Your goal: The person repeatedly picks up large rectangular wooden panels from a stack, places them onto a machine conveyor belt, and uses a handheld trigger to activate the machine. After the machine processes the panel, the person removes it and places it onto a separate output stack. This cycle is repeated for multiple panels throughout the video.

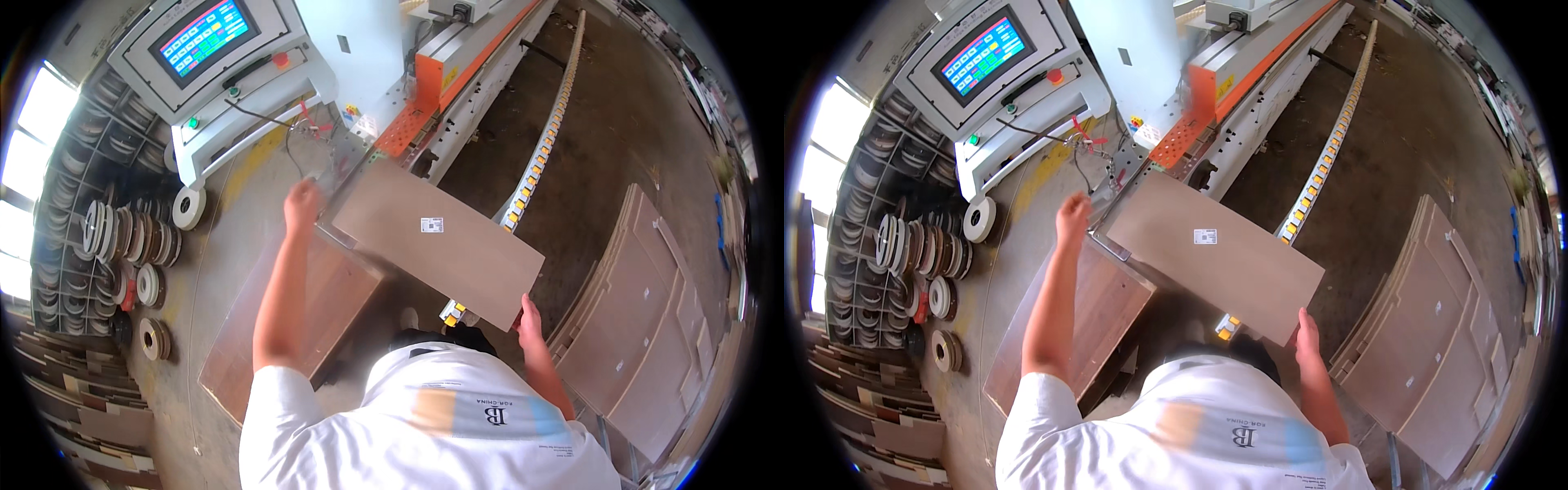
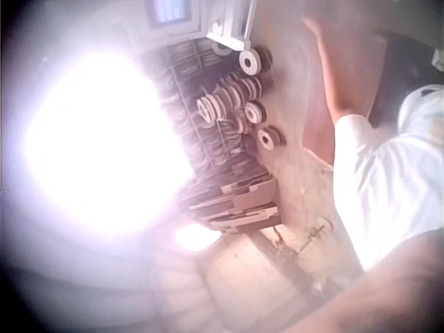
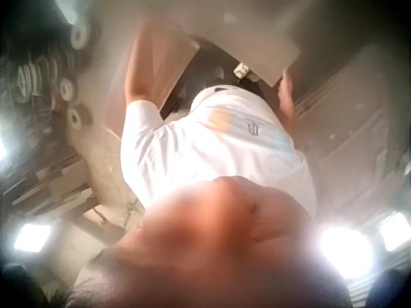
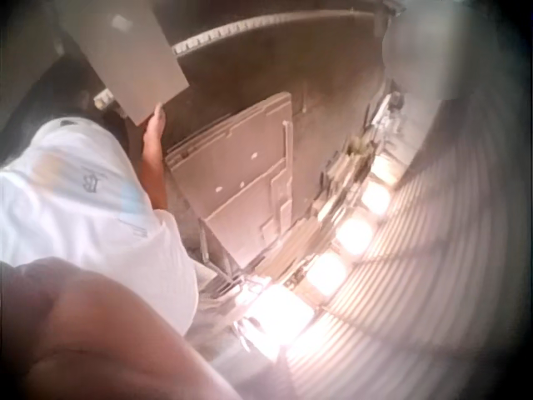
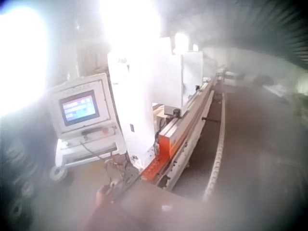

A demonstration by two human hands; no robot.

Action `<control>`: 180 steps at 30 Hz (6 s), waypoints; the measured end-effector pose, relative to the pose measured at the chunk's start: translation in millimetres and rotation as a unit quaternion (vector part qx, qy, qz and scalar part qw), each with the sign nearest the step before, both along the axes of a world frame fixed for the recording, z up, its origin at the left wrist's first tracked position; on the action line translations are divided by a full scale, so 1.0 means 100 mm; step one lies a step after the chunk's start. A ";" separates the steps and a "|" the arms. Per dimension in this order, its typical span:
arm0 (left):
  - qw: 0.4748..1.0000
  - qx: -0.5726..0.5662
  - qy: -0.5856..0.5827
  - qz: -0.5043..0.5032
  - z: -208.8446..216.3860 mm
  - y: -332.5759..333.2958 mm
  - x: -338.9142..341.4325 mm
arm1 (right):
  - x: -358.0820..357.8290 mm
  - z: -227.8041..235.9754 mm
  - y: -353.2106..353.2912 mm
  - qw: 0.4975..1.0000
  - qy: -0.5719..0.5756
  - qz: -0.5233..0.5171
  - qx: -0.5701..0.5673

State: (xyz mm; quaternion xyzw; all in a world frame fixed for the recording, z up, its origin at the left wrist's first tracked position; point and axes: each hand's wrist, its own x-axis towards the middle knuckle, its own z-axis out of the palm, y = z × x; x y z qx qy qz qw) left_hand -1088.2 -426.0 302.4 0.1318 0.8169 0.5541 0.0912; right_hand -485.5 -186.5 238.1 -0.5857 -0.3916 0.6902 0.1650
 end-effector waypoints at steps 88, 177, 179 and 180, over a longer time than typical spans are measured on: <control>0.911 -0.399 -0.100 -0.036 0.36 -2.86 2.61 | 0.03 0.03 -0.01 0.986 -0.039 0.118 0.107; 0.627 -0.426 0.149 -0.635 0.18 1.12 3.64 | 2.93 -0.38 0.14 0.921 -0.075 -0.373 0.087; 0.632 -0.369 0.180 -0.658 0.14 1.25 3.71 | 3.14 -0.48 -0.71 0.903 -0.090 -0.415 0.065; 0.633 -0.325 0.187 -0.677 0.13 1.30 3.75 | 3.26 -0.62 -1.18 0.921 -0.155 -0.351 0.070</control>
